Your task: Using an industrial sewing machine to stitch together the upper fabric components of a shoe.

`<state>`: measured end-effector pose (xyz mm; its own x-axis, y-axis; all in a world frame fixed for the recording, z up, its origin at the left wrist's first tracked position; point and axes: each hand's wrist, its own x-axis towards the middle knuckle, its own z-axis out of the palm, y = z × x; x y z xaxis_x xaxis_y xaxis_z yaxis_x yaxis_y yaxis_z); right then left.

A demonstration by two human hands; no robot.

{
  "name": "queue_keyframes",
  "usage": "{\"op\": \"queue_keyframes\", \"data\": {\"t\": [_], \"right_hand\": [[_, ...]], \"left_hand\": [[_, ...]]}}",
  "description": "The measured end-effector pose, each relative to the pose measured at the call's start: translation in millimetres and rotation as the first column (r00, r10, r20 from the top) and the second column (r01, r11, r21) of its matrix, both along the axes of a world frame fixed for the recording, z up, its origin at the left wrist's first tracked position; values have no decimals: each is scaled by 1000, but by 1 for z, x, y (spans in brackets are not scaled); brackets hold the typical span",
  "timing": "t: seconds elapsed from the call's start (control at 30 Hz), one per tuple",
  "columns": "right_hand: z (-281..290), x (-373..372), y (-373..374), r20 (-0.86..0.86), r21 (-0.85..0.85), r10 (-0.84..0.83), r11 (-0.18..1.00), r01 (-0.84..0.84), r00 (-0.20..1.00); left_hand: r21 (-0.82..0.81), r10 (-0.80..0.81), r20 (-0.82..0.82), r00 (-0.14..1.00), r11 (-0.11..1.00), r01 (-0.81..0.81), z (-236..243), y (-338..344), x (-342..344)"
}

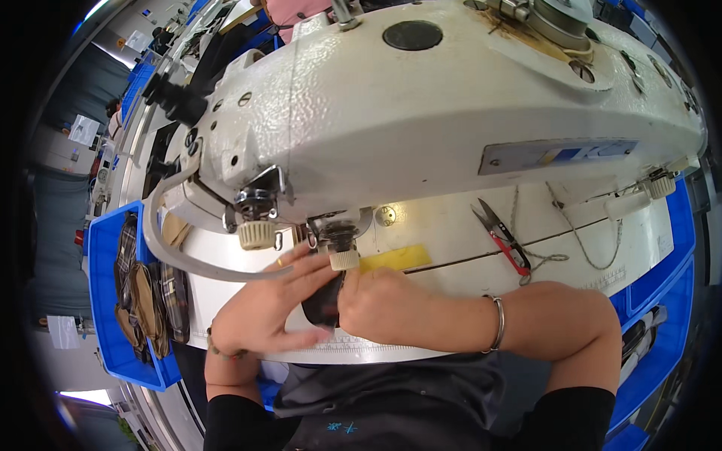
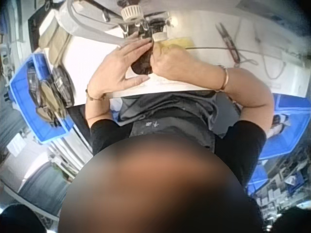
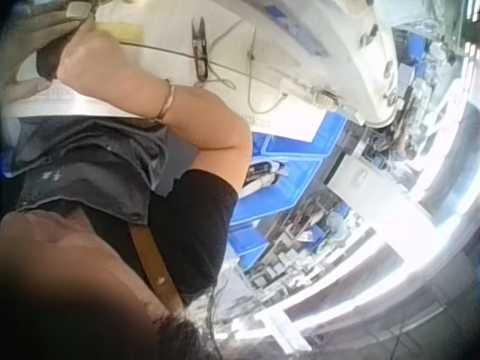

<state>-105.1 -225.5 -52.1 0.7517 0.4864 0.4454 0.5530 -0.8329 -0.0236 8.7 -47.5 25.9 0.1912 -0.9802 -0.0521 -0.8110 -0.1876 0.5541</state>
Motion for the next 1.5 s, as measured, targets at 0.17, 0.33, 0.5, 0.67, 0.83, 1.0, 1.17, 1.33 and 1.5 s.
{"op": "queue_keyframes", "data": {"t": [0.17, 0.33, 0.5, 0.67, 0.83, 1.0, 1.17, 1.33, 1.5], "right_hand": [[6, -4, 2, 30, -148, -9, 989, 14, 1000], [13, -19, 6, 35, -129, 79, 989, -73, 996], [15, -20, 8, 72, -157, 87, 985, -75, 994], [15, -20, 8, 20, -94, 167, 982, -164, 986], [9, -16, 9, 130, -101, 131, 988, -119, 983], [15, -20, 9, 28, -90, 165, 983, -162, 986], [15, -16, 7, 127, -143, 136, 983, -117, 983], [0, -1, 3, 158, -100, 46, 995, -30, 986], [3, 12, -3, 99, 30, 17, 999, -20, 995]], "left_hand": [[25, 54, 193, 980, 998, -60, -12, 8, -20], [-116, 85, 354, 932, 992, -46, -29, 5, -21], [-145, 104, 389, 915, 988, -51, -34, 2, -23], [-144, 114, 375, 920, 987, -64, -33, 0, -23], [-88, 69, 421, 905, 996, -34, -27, 0, -20], [-86, 88, 368, 926, 994, -61, -31, 1, -21], [-123, 89, 410, 908, 992, -41, -32, 0, -21], [-90, 110, 422, 900, 993, -79, -40, -7, -5], [-265, 158, 464, 872, 964, -34, -47, -16, 13]]}}
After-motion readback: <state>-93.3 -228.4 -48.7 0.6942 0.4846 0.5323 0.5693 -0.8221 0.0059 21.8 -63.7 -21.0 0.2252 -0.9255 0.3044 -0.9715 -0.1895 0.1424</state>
